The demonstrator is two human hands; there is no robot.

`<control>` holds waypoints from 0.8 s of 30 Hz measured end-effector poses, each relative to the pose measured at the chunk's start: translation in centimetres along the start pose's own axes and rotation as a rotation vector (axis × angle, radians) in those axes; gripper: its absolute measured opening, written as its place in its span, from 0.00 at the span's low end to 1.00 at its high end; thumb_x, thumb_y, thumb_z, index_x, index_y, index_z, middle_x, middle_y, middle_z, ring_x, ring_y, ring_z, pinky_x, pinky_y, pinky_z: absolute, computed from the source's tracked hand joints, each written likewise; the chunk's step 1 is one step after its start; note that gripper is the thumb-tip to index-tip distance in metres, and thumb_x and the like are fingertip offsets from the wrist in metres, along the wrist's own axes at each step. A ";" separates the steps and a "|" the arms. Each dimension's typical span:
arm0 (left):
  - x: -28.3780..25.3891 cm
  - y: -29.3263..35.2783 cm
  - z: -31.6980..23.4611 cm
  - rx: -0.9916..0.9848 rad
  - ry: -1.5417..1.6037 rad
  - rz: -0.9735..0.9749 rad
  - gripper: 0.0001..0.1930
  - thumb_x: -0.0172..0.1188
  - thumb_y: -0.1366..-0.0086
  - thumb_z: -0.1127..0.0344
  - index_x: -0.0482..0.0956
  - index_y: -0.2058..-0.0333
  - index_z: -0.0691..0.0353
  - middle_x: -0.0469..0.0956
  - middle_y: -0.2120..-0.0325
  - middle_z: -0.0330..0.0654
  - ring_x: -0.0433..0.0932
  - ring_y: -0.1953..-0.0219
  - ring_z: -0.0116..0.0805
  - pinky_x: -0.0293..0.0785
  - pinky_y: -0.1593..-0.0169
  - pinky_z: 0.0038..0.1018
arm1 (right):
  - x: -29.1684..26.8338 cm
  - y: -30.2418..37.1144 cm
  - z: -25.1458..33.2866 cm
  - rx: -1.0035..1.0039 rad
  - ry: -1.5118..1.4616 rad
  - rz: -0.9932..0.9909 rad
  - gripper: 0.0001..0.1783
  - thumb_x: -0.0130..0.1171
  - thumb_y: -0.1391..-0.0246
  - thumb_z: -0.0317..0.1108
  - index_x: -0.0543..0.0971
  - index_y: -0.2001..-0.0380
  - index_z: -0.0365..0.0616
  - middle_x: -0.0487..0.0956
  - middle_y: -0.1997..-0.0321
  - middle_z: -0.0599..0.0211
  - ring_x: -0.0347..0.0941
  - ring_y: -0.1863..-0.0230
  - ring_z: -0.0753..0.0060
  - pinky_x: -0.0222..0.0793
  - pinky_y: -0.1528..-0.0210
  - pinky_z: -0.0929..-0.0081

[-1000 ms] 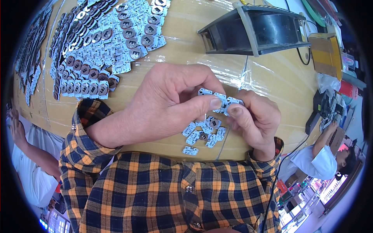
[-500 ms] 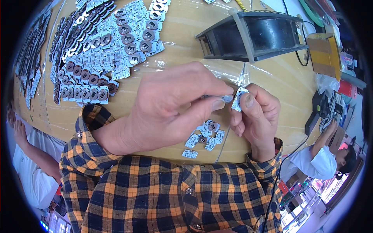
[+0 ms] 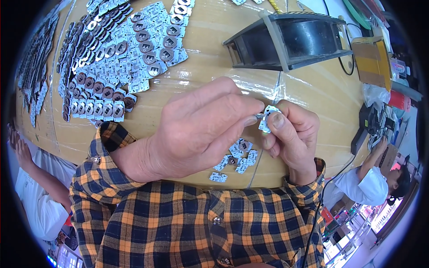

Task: The worker is separating small white plastic toy parts from a larger strip and placing them on the table.

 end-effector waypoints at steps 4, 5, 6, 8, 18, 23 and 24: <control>-0.2 0.0 0.3 -0.008 0.020 0.002 0.16 0.64 0.50 0.83 0.80 0.60 0.67 0.79 0.73 0.45 0.78 0.76 0.33 0.70 0.75 0.24 | 0.0 0.0 -0.3 0.012 -0.002 -0.016 0.17 0.53 0.37 0.37 0.72 0.78 0.39 0.72 0.85 0.71 0.60 0.89 0.88 0.52 0.88 0.87; -0.3 0.0 0.4 -0.016 0.033 -0.018 0.15 0.63 0.49 0.82 0.80 0.60 0.66 0.79 0.73 0.45 0.78 0.76 0.33 0.70 0.75 0.24 | 0.0 -0.1 -0.4 -0.002 -0.005 -0.005 0.17 0.53 0.37 0.37 0.72 0.78 0.39 0.72 0.85 0.71 0.59 0.89 0.88 0.52 0.88 0.87; -0.4 -0.1 0.3 -0.017 0.035 -0.013 0.15 0.63 0.49 0.82 0.80 0.60 0.66 0.79 0.73 0.45 0.78 0.76 0.33 0.70 0.75 0.24 | 0.0 -0.1 -0.3 -0.018 -0.006 0.004 0.17 0.53 0.37 0.36 0.72 0.78 0.38 0.72 0.85 0.71 0.59 0.89 0.87 0.52 0.88 0.87; -0.3 -0.4 -0.3 0.040 0.026 0.090 0.14 0.64 0.48 0.82 0.80 0.60 0.66 0.79 0.73 0.45 0.78 0.77 0.33 0.70 0.75 0.23 | 0.0 0.1 0.1 -0.018 0.005 -0.029 0.17 0.53 0.37 0.37 0.72 0.78 0.38 0.71 0.86 0.71 0.59 0.89 0.87 0.52 0.88 0.87; -1.5 -0.7 1.0 -0.052 0.110 0.051 0.10 0.58 0.40 0.78 0.80 0.59 0.70 0.80 0.70 0.46 0.78 0.74 0.29 0.71 0.70 0.22 | -0.1 -0.7 0.7 -0.334 0.464 0.090 0.12 0.52 0.40 0.31 0.74 0.75 0.35 0.72 0.83 0.66 0.65 0.85 0.76 0.58 0.81 0.77; -0.7 -0.3 0.4 -0.151 0.221 0.173 0.10 0.56 0.37 0.77 0.79 0.57 0.70 0.80 0.72 0.43 0.80 0.73 0.25 0.72 0.72 0.18 | 0.9 -0.2 0.3 -0.566 0.714 0.157 0.08 0.56 0.44 0.26 0.74 0.77 0.37 0.69 0.82 0.62 0.68 0.82 0.62 0.63 0.78 0.67; -0.8 -0.1 0.4 -0.419 0.397 0.197 0.10 0.56 0.37 0.76 0.79 0.57 0.70 0.81 0.74 0.41 0.79 0.75 0.22 0.71 0.74 0.16 | 0.4 -0.2 0.7 -0.514 0.647 0.175 0.08 0.56 0.44 0.25 0.75 0.77 0.36 0.70 0.82 0.62 0.69 0.82 0.64 0.62 0.79 0.70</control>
Point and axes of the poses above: each hand's wrist, its own y-axis away from the middle knuckle, its own x-axis out of the palm, z = x × y, the point moved 3 cm from there along -y, towards the middle knuckle
